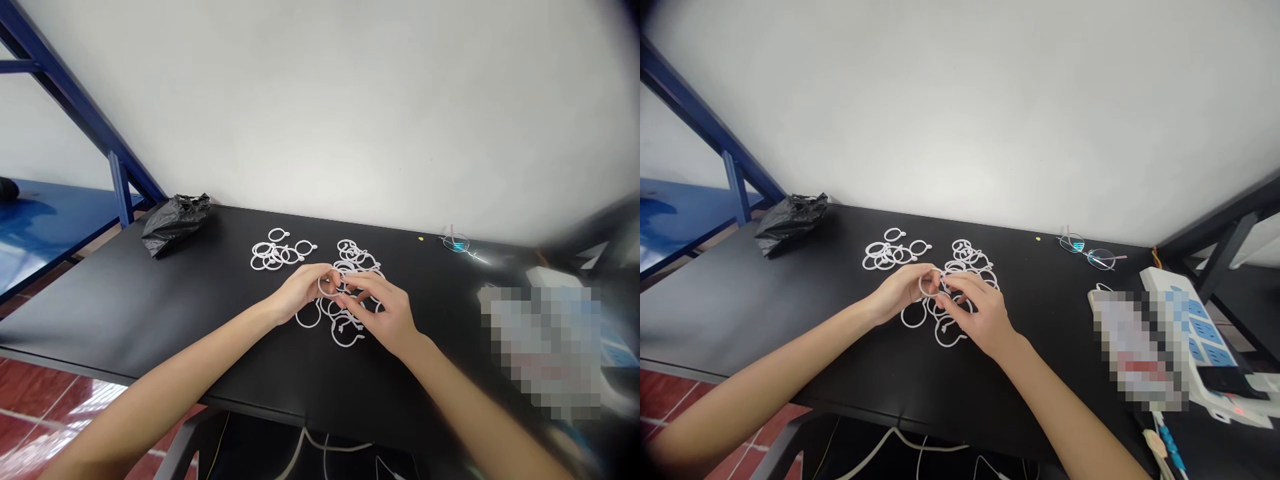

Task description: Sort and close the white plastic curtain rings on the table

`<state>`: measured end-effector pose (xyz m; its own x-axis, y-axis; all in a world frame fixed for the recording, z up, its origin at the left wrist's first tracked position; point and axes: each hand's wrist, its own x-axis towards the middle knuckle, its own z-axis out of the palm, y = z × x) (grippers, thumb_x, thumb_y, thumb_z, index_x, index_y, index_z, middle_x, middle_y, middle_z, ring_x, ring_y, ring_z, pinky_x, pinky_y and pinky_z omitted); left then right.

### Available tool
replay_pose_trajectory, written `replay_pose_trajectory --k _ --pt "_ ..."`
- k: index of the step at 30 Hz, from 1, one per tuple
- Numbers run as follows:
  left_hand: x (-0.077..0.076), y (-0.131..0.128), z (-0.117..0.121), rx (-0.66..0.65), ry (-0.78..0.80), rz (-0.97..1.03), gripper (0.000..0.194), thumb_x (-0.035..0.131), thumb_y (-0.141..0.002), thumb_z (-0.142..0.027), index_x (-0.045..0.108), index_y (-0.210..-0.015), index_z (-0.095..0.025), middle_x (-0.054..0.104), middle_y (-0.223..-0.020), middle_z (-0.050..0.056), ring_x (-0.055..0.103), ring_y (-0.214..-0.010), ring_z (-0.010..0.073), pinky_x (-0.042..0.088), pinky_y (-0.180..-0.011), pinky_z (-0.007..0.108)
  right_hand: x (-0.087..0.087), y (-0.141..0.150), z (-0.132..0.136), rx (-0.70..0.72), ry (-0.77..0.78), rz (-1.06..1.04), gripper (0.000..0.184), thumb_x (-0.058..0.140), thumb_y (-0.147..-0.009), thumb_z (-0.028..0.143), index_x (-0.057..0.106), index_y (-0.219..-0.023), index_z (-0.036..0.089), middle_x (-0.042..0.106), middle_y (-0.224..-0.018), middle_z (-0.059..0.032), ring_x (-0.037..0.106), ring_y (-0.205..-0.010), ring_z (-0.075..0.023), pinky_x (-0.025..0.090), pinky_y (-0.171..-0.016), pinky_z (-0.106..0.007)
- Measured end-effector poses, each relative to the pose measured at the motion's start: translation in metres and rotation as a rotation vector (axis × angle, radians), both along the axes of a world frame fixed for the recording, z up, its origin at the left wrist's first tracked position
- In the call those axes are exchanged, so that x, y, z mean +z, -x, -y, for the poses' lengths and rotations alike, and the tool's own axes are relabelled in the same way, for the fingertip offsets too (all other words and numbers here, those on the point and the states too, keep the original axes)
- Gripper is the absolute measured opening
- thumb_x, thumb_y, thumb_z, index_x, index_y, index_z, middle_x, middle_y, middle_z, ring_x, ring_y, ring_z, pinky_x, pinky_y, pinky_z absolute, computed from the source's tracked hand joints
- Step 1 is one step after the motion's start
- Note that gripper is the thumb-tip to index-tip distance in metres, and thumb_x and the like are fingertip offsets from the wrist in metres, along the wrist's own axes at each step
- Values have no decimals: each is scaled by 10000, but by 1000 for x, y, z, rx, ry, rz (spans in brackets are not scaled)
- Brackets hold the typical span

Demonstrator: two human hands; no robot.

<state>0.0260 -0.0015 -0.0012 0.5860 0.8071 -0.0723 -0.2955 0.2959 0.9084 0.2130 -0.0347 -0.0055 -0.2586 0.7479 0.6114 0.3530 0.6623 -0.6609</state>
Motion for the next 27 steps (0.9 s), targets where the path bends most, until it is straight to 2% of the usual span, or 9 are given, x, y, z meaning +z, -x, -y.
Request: replay_pose_trajectory --k 3,7,9,11,14,16,20,24,27 --pt "2 -1 0 -6 27 8 341 507 -929 -406 609 -766 -125 545 -679 6 660 -646 167 528 -738 322 -1 0 0 -31 -1 -2 180 707 -817 208 729 -988 259 748 -848 -33 691 -690 -177 623 -579 -315" --pt "2 -2 2 15 -17 -95 362 437 -946 -475 580 -878 -149 495 -751 -3 591 -558 130 483 -509 266 0 -1 -1 -69 -44 16 117 689 -834 194 744 -907 266 753 -782 -12 668 -587 -153 586 -551 -292" --pt "1 -1 6 121 -221 -257 358 400 -963 -493 552 -1040 -179 504 -799 -7 527 -521 99 432 -475 243 0 -1 0 -96 -70 -1 138 675 -845 165 749 -897 269 756 -766 -6 669 -579 -151 572 -566 -292" --pt "-2 1 10 223 -563 -461 350 444 -957 -482 524 -1149 -200 538 -843 2 490 -551 92 423 -527 243 -1 0 1 -75 -74 -15 154 676 -846 156 752 -908 276 761 -771 2 685 -607 -157 571 -588 -292" --pt "-5 4 13 258 -986 -649 270 501 -948 -412 582 -1045 -173 559 -842 27 477 -618 104 411 -590 245 -3 3 3 -1 -61 -19 150 672 -859 173 750 -924 284 775 -816 5 709 -656 -164 579 -609 -290" --pt "-7 5 13 293 -1104 -681 259 476 -961 -388 592 -929 -160 532 -772 21 450 -601 106 385 -568 239 -4 6 5 -7 -58 -28 132 667 -866 188 750 -911 280 777 -811 4 711 -651 -166 581 -602 -290" --pt "-10 5 11 364 -1197 -701 288 436 -971 -397 583 -880 -166 505 -703 7 424 -575 109 356 -541 232 -7 12 9 -79 -55 -60 98 663 -866 207 740 -847 264 770 -755 -3 701 -603 -169 575 -558 -294" --pt "-9 3 14 371 -1196 -685 326 421 -985 -427 577 -867 -165 522 -714 9 415 -553 97 344 -527 221 -8 13 11 -71 -52 -99 115 658 -862 177 720 -812 260 767 -747 -5 705 -606 -170 578 -559 -294" --pt "-5 5 11 336 -1177 -775 369 444 -967 -507 588 -924 -170 535 -728 8 431 -564 105 349 -534 222 -6 9 10 -90 7 -98 94 671 -857 205 720 -913 263 778 -794 -11 730 -662 -185 608 -635 -314"
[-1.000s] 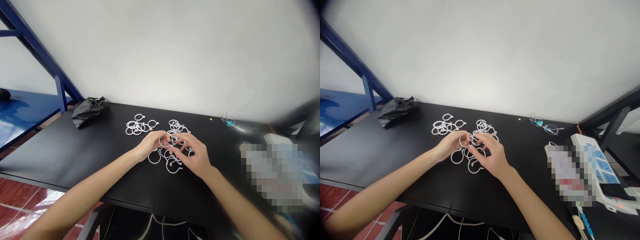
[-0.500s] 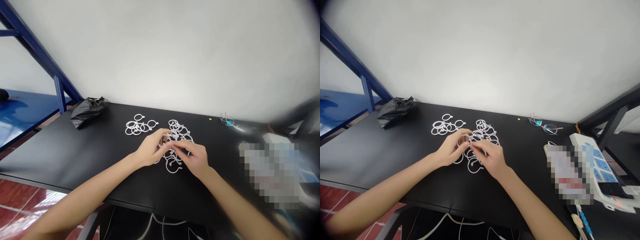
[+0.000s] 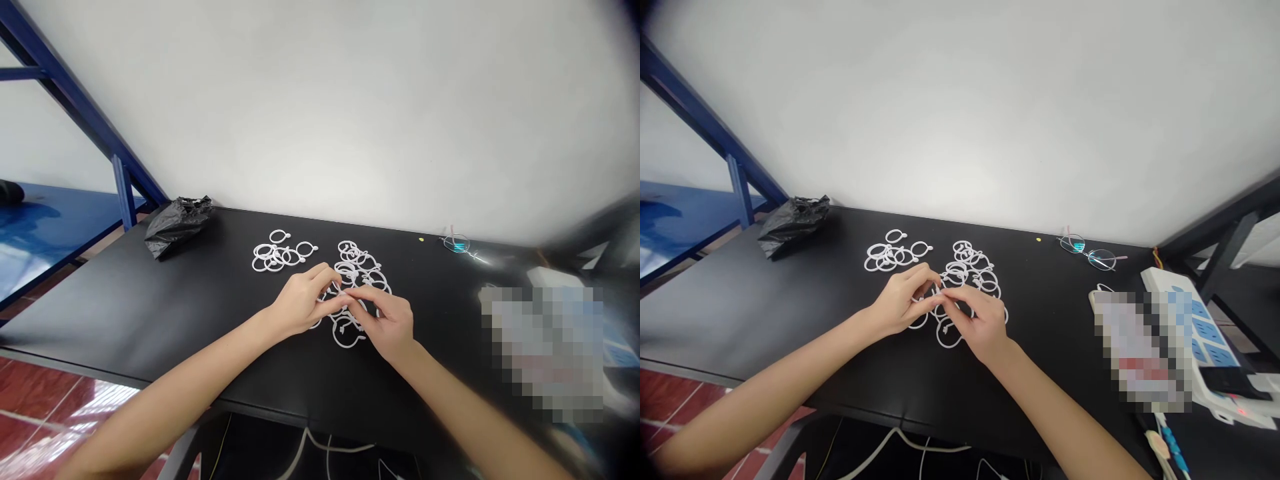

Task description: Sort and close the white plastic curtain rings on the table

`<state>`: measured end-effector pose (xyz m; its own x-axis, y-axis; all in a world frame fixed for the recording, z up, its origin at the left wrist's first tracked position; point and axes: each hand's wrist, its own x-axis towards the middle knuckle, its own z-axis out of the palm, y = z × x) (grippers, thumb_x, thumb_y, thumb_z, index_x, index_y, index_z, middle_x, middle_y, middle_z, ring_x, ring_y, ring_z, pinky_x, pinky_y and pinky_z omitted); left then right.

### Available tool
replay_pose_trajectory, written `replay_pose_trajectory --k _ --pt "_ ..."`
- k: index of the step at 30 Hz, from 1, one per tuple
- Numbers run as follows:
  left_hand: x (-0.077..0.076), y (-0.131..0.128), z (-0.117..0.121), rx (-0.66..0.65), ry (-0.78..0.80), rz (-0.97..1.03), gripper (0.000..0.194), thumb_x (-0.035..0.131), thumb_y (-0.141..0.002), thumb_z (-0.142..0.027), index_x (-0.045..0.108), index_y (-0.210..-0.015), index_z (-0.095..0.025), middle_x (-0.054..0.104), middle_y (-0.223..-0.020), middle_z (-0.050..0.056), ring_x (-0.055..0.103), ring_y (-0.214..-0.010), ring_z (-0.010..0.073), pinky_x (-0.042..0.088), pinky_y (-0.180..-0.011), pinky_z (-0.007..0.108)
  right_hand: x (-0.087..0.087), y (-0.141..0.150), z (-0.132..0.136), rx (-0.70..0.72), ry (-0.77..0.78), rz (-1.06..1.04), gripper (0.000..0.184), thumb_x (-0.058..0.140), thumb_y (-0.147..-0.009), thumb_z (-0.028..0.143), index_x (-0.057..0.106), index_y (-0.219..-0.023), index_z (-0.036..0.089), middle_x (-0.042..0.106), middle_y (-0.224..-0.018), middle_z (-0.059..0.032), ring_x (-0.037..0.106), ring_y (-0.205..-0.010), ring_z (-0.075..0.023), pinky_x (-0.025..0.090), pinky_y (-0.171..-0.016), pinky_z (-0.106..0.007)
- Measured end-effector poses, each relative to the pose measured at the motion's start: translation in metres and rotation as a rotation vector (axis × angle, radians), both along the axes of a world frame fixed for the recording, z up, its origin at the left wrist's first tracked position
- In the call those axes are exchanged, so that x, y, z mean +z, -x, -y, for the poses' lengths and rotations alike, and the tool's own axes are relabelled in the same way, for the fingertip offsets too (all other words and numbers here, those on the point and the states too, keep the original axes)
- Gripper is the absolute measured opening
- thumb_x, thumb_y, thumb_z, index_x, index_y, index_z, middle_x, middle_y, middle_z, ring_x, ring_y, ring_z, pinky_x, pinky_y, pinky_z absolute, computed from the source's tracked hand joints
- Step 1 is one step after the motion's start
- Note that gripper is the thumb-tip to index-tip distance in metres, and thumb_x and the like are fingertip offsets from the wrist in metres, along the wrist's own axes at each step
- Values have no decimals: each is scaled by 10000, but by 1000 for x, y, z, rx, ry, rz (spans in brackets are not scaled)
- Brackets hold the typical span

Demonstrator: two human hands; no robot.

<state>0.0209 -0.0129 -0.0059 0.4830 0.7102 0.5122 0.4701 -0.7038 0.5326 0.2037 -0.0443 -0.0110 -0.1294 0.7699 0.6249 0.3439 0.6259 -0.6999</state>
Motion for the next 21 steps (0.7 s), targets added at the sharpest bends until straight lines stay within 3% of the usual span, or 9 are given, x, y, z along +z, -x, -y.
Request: replay_pose_trajectory --k 4,8,10,14,19,21 --pt "1 18 -24 143 -16 -155 392 490 -933 -557 605 -905 -183 606 -753 27 545 -670 150 393 -622 253 0 -8 -6 -50 148 -117 271 605 -916 252 622 -1187 250 773 -965 -51 745 -828 -204 623 -720 -347" --pt "-10 46 -57 276 -59 -229 387 634 -843 -570 627 -884 -186 692 -840 53 616 -838 222 421 -851 356 -3 -11 -10 -109 146 -181 213 588 -931 259 625 -1139 233 760 -926 -56 730 -815 -194 618 -676 -328" --pt "-15 55 -66 311 -40 -249 388 665 -827 -548 637 -967 -187 712 -931 73 620 -947 256 401 -916 390 -5 -11 -10 -112 122 -161 190 597 -923 247 636 -1109 233 759 -926 -58 731 -801 -194 620 -662 -324" --pt "-19 60 -68 337 -32 -280 362 659 -845 -496 635 -1037 -190 695 -1037 94 590 -1021 270 389 -946 414 -6 -9 -8 -110 76 -113 161 605 -911 233 652 -1065 235 763 -930 -59 737 -763 -191 631 -666 -330" --pt "-11 54 -62 376 -67 -232 299 583 -911 -434 615 -1072 -184 670 -1085 103 560 -1050 266 389 -941 416 -5 -9 -8 -126 67 -108 142 603 -913 227 658 -1044 233 764 -925 -58 730 -735 -185 632 -641 -326" --pt "-7 48 -57 331 -89 -193 218 523 -948 -364 618 -1026 -185 674 -1037 92 573 -994 244 402 -910 396 -4 -10 -8 -146 60 -117 132 599 -917 227 661 -1033 235 762 -913 -55 724 -718 -182 630 -634 -329"
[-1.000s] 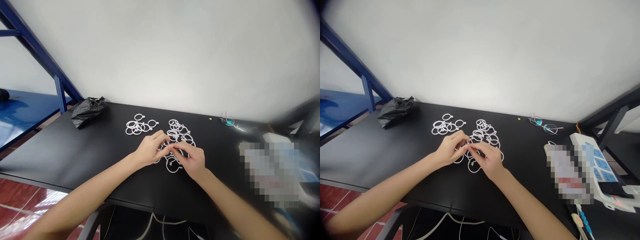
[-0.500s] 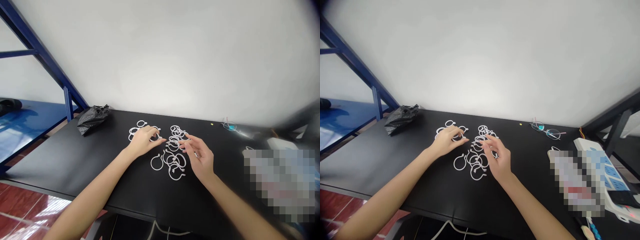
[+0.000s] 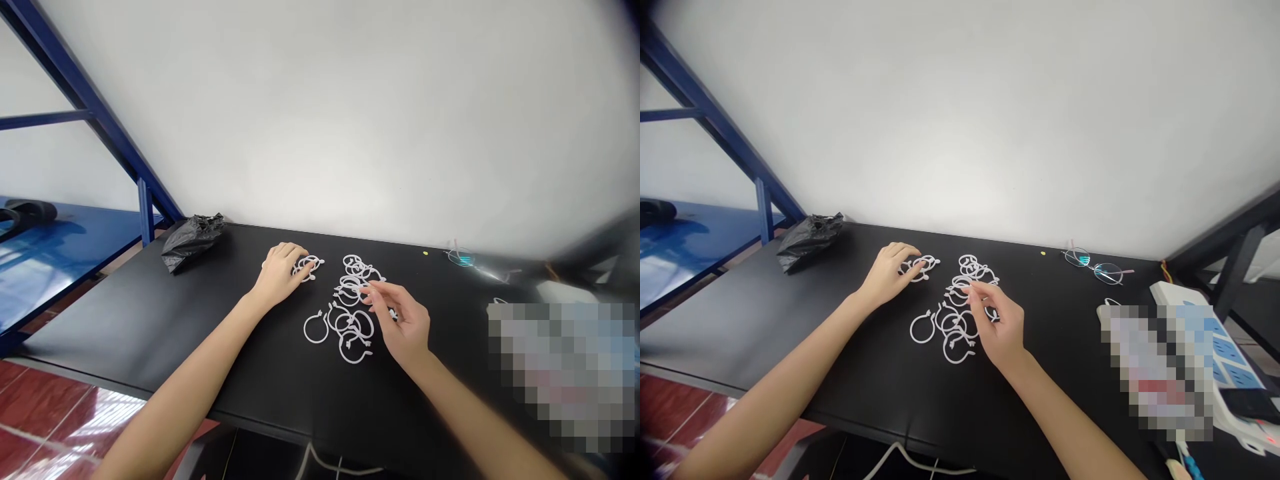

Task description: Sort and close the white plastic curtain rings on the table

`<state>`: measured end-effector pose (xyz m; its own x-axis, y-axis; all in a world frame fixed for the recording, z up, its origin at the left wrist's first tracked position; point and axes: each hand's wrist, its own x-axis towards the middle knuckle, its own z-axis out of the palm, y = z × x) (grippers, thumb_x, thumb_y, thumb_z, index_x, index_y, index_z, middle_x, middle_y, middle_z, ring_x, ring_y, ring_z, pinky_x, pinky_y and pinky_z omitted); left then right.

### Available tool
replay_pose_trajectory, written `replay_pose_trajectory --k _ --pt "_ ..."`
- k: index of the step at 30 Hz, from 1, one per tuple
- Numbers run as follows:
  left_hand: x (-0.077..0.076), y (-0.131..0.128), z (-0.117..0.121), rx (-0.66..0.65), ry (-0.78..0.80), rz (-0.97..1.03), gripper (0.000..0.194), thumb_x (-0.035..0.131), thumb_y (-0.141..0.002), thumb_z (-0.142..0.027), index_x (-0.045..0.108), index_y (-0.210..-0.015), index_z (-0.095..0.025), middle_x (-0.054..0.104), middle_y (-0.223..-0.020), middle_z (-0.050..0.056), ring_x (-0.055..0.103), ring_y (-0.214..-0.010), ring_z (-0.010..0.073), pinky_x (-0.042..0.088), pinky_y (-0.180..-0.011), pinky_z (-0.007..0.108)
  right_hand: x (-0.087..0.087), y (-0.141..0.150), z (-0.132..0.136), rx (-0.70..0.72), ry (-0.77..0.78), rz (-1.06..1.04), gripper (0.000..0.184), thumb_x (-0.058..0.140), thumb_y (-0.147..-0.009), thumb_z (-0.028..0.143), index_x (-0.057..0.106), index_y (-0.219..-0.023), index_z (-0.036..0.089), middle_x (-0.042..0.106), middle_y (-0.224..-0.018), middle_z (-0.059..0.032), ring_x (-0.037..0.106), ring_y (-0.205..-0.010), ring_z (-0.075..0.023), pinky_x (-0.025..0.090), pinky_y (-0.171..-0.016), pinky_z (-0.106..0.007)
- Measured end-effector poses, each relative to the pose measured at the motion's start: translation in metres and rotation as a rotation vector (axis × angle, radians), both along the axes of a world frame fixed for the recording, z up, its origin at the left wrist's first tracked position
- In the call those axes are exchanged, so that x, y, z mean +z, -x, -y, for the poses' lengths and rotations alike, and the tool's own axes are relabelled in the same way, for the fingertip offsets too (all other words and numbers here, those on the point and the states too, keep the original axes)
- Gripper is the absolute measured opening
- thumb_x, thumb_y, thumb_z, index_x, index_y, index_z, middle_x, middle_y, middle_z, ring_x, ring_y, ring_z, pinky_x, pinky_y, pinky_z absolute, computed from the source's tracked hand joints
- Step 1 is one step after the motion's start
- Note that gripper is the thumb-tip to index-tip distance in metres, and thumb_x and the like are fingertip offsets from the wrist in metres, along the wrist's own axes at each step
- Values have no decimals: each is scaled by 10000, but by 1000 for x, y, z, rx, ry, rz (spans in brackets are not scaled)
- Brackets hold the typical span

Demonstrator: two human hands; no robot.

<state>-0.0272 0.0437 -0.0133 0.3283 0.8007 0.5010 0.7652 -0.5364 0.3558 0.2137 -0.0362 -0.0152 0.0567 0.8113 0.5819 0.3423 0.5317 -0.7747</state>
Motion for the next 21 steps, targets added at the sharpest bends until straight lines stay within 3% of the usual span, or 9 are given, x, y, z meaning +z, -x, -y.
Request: replay_pose_trajectory --k 4,8,15,21 --pt "4 -19 16 -269 48 8 168 466 -915 -186 618 -986 -174 656 -936 80 585 -883 213 444 -837 352 0 -1 0 -20 -20 -3 129 588 -922 220 666 -1024 236 759 -904 -54 715 -711 -179 626 -644 -336" --pt "4 -34 31 -474 183 -85 307 471 -790 -91 606 -1058 -160 622 -1015 97 578 -906 223 468 -827 348 0 0 0 -16 -14 -4 133 588 -921 213 670 -1024 236 759 -910 -50 712 -708 -179 620 -641 -336" --pt "17 -26 38 -390 439 -154 331 520 -662 -114 507 -987 -171 562 -995 69 544 -841 205 473 -721 319 1 0 1 -7 -47 10 137 584 -917 173 673 -1001 236 754 -892 -41 702 -695 -166 611 -636 -320" --pt "18 -18 30 -390 585 -199 231 489 -670 -75 501 -866 -197 563 -744 -11 531 -677 152 394 -592 257 -1 -1 0 5 -80 27 157 593 -904 139 680 -1005 221 753 -886 -35 700 -673 -146 605 -624 -294"
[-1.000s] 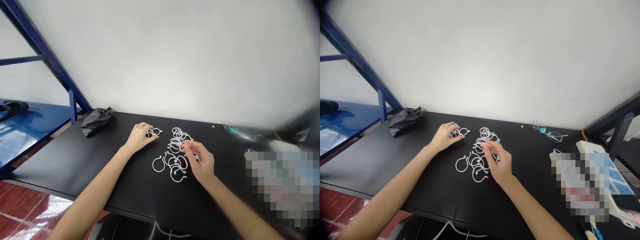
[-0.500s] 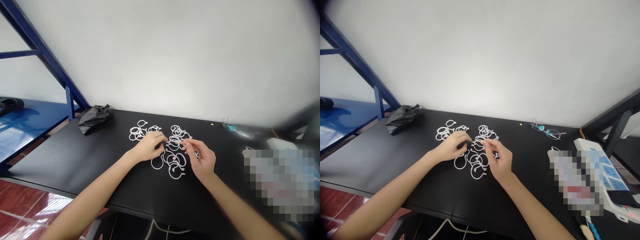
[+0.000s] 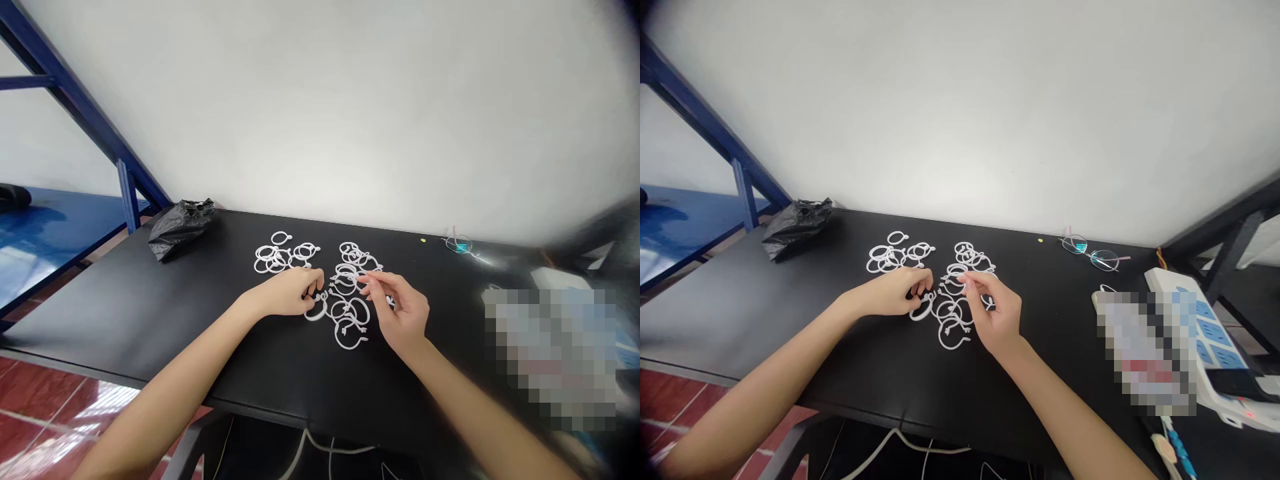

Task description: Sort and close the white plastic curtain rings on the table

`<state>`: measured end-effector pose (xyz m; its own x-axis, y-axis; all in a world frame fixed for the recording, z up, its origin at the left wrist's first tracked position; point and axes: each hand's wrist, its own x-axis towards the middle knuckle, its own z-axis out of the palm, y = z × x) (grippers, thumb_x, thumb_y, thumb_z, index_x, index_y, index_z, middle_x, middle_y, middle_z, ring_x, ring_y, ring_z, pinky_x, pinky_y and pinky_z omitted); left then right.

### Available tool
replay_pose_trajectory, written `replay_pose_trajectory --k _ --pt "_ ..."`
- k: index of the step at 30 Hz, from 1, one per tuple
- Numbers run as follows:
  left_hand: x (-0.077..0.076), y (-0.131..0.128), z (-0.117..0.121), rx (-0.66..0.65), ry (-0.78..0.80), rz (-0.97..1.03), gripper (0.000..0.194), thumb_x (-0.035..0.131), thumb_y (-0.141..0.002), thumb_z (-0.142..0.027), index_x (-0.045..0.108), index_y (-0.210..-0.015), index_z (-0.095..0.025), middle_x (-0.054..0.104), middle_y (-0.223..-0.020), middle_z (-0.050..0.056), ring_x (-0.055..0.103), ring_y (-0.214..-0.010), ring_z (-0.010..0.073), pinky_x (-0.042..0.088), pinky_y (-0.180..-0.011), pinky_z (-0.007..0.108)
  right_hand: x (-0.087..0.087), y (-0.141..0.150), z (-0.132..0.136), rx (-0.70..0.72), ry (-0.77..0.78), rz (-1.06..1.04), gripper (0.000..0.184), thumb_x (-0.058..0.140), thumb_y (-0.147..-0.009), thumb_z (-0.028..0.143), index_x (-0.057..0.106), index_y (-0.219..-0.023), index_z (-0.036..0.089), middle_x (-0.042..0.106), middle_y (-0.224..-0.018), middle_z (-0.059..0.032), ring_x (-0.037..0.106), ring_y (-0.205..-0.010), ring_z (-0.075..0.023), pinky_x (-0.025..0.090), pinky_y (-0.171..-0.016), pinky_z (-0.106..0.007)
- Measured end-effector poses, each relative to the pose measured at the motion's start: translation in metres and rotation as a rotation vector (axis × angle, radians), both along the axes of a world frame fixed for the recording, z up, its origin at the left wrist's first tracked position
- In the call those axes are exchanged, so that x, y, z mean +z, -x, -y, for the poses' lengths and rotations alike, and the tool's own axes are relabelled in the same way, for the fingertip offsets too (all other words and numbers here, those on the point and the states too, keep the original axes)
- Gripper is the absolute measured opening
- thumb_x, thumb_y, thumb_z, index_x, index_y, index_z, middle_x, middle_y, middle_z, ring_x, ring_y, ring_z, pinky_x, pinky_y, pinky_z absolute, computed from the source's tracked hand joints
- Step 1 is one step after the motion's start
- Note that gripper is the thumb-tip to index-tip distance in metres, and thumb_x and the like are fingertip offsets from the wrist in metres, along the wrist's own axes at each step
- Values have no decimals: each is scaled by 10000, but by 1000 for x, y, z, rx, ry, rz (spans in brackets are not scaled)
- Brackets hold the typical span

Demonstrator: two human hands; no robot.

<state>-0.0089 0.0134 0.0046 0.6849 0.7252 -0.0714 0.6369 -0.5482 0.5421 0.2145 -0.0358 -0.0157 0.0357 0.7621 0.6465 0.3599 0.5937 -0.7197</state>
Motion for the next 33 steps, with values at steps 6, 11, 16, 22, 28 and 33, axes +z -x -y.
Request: replay_pose_trajectory --k 6,11,16,22,28,33 --pt "3 1 2 10 31 5 146 541 -737 -175 529 -880 -196 599 -767 -13 556 -682 150 416 -612 255 -2 -1 -1 11 -19 9 179 597 -892 100 684 -1003 210 753 -882 -32 694 -662 -130 599 -625 -276" --pt "1 0 0 13 -19 41 206 538 -676 -66 545 -843 -186 603 -743 -16 561 -656 135 422 -587 238 -1 0 0 17 -22 11 180 593 -892 96 686 -999 208 752 -875 -35 686 -657 -125 592 -624 -272" --pt "5 -3 -1 74 111 378 70 615 -793 -121 618 -854 -156 696 -776 14 668 -716 134 533 -684 246 3 1 -1 111 83 32 202 611 -889 143 674 -1068 210 745 -921 -46 681 -645 -121 601 -621 -274" --pt "6 -11 6 154 286 655 120 750 -766 -199 675 -823 -124 742 -775 47 724 -737 150 570 -658 220 8 1 -3 367 160 141 281 645 -864 186 680 -1141 222 690 -1049 -77 674 -703 -130 609 -559 -257" --pt "0 -13 4 138 498 864 161 790 -746 -181 665 -821 -112 769 -842 70 746 -804 161 598 -728 236 11 -1 -4 369 145 85 231 651 -862 145 732 -1054 246 681 -960 -48 676 -814 -150 649 -644 -273" --pt "0 -13 2 152 651 913 213 826 -708 -164 629 -770 -111 771 -793 62 749 -774 163 592 -667 212 12 -2 -4 459 209 22 254 687 -833 127 752 -1041 258 694 -1026 -49 701 -850 -150 663 -696 -270"
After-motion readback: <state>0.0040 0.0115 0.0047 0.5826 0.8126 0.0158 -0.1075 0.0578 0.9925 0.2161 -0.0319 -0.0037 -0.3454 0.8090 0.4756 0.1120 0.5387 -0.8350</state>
